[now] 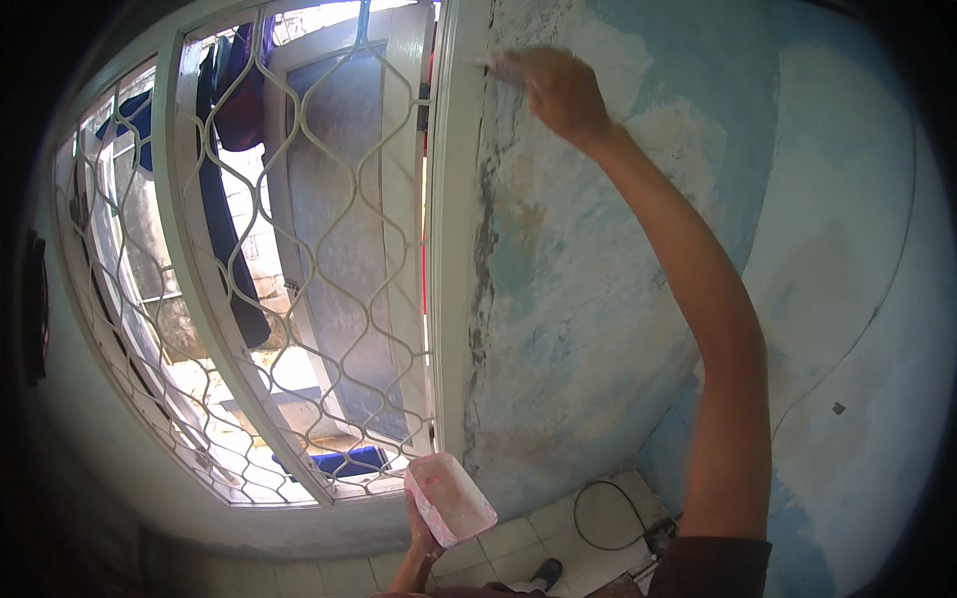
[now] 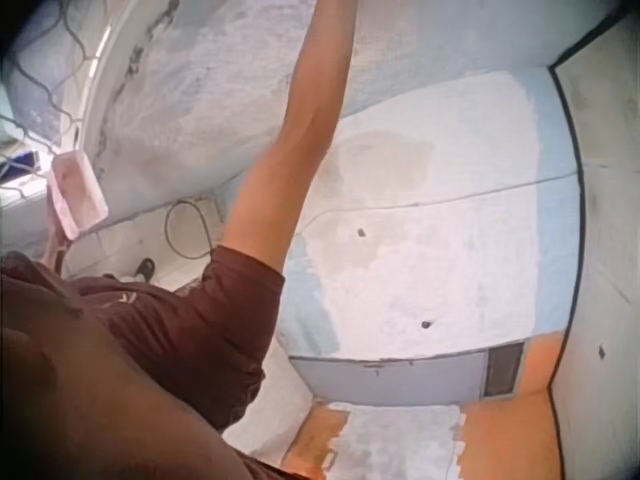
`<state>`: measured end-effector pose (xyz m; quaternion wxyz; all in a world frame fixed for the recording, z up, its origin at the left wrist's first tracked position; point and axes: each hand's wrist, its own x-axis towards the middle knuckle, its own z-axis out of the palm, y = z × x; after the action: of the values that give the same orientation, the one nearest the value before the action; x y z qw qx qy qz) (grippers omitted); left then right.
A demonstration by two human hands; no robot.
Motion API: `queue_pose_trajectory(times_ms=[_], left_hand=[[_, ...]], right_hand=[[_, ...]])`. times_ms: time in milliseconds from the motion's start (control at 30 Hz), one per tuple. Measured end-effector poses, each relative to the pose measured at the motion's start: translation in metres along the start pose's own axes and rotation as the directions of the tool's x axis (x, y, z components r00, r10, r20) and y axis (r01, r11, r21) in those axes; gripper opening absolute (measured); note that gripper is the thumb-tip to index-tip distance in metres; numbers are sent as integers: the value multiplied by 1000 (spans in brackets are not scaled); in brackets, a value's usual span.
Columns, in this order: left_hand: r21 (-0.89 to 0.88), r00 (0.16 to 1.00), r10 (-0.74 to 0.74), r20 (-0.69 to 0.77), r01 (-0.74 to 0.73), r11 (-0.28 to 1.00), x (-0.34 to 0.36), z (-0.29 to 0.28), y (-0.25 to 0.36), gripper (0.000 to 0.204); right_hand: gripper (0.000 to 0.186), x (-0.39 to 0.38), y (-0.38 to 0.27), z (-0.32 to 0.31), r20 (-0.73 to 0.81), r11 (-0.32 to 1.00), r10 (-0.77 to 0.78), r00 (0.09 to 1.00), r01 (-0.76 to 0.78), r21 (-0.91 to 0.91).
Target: The person applies putty to a wall using a spatula, scooping material from a pink container and smoothing it over damaged areas near a window frame.
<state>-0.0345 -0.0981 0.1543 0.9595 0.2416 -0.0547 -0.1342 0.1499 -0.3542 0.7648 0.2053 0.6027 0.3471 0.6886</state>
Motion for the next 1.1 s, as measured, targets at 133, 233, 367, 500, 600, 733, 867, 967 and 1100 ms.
queue_pose_trajectory(times_ms=[133,233,367,500,600,733,867,967,1100], left_hand=[[35,1000,3,-24,-3,999,3,-8,-6,80],[-41,999,-33,1,33,999,3,-15,-5,79],[-15,998,-45,38,46,999,6,1,-8,81],[-3,998,-57,28,57,998,5,8,-6,80],[-8,997,-68,35,68,998,1,17,-6,79],[4,999,-18,30,18,1000,-1,14,-7,78],[-18,999,-34,32,34,999,-3,9,-12,79],[-20,1000,3,26,-2,1000,-6,4,-2,79],[-17,1000,-7,31,7,1000,-3,4,-3,81]], right_hand=[[38,-74,-53,-17,190,992,-29,981,5,124],[31,-85,-66,-31,272,926,222,936,-290,241],[30,-49,-19,-32,229,440,779,583,-770,462],[38,-30,2,18,343,1,830,440,-616,788],[42,-27,-13,41,350,26,876,333,-755,655],[42,-25,-25,42,236,91,957,166,-950,299],[39,-65,8,34,113,263,953,281,-952,156],[36,-36,4,1,-30,515,855,519,-838,181],[32,-5,7,-15,-188,754,644,741,-656,-2]])
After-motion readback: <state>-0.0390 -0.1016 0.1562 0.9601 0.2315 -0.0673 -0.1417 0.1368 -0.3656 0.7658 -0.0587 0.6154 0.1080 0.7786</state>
